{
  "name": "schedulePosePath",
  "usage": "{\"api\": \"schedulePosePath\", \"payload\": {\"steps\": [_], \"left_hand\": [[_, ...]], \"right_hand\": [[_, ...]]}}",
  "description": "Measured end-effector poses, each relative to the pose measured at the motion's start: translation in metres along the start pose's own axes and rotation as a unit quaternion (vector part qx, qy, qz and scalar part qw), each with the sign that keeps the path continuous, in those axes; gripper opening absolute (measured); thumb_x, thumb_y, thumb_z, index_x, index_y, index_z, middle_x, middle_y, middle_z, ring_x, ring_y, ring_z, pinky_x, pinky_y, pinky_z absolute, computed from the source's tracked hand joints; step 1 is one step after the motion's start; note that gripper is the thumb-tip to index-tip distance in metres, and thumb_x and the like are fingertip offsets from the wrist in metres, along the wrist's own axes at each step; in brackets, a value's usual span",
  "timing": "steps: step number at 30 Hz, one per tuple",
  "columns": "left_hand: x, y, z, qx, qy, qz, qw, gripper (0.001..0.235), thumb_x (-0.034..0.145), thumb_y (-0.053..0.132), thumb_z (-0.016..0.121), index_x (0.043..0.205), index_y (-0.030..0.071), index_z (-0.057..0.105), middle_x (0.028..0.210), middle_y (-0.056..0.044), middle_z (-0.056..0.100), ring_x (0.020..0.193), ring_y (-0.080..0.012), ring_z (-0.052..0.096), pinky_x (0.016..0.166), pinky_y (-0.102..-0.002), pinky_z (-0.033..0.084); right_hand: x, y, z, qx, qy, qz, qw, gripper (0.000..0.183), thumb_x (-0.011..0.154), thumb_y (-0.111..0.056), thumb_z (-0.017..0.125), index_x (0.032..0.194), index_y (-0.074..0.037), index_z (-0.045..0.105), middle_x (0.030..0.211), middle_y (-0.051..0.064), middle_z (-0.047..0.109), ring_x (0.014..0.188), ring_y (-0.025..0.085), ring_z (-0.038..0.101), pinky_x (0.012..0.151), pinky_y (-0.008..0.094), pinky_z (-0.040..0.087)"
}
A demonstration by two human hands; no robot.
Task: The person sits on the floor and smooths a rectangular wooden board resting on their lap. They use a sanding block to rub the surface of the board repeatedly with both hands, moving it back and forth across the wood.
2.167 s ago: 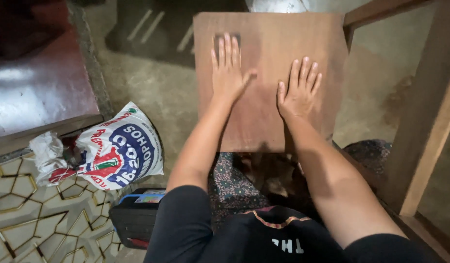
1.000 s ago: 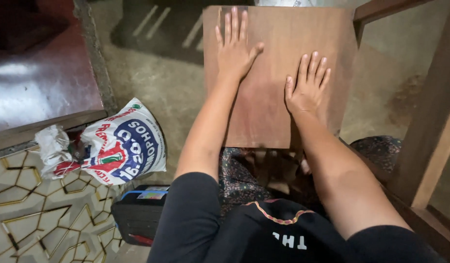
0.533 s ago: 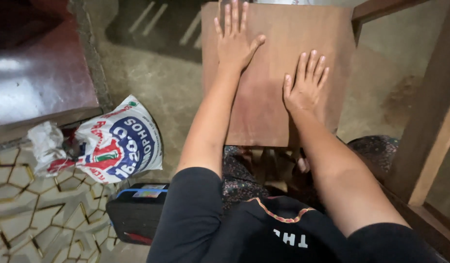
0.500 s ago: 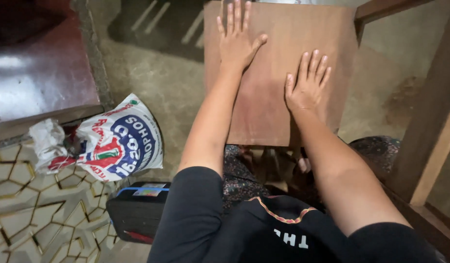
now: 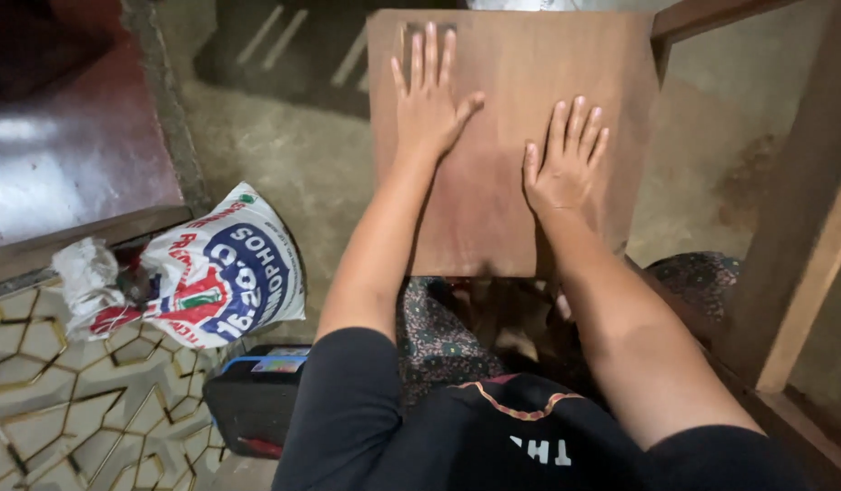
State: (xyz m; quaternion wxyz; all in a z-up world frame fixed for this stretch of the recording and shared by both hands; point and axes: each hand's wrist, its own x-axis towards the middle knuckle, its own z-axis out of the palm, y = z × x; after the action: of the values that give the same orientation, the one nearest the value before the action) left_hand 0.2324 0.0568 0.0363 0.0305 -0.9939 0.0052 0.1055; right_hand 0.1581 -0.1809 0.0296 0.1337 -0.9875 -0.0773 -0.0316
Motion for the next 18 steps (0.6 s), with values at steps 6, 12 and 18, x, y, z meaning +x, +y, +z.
{"api": "schedulePosePath", "payload": {"steps": [6, 12, 18], "left_hand": [[0.032, 0.005, -0.013, 0.029, -0.008, -0.026, 0.999, 0.107, 0.099, 0.095, 0.017, 0.177, 0.023, 0.01, 0.18, -0.004, 0.001, 0.167, -0.0237, 0.002, 0.135, -0.058, 0.006], [-0.024, 0.009, -0.005, 0.004, -0.025, -0.004, 1.0, 0.105, 0.105, 0.091, 0.032, 0.176, 0.018, 0.008, 0.18, -0.009, -0.001, 0.168, -0.0295, 0.001, 0.134, -0.061, 0.005], [-0.123, 0.01, 0.007, 0.003, -0.04, 0.034, 0.999, 0.107, 0.098, 0.09, 0.02, 0.175, 0.016, 0.007, 0.18, -0.012, 0.0, 0.167, -0.0306, 0.001, 0.134, -0.059, 0.007]], "right_hand": [[0.002, 0.001, -0.001, 0.004, -0.015, 0.004, 1.0, 0.066, 0.118, -0.045, 0.045, 0.171, -0.007, 0.031, 0.174, 0.017, 0.024, 0.16, 0.043, 0.02, 0.131, 0.061, 0.018], [0.004, 0.003, -0.001, 0.018, -0.032, 0.001, 0.999, 0.065, 0.12, -0.04, 0.049, 0.171, -0.005, 0.029, 0.175, 0.018, 0.021, 0.16, 0.044, 0.016, 0.131, 0.062, 0.015], [0.008, 0.0, -0.006, 0.027, -0.085, 0.021, 0.996, 0.068, 0.12, -0.04, 0.047, 0.173, -0.006, 0.023, 0.176, 0.018, 0.014, 0.161, 0.044, 0.01, 0.132, 0.061, 0.01]]}}
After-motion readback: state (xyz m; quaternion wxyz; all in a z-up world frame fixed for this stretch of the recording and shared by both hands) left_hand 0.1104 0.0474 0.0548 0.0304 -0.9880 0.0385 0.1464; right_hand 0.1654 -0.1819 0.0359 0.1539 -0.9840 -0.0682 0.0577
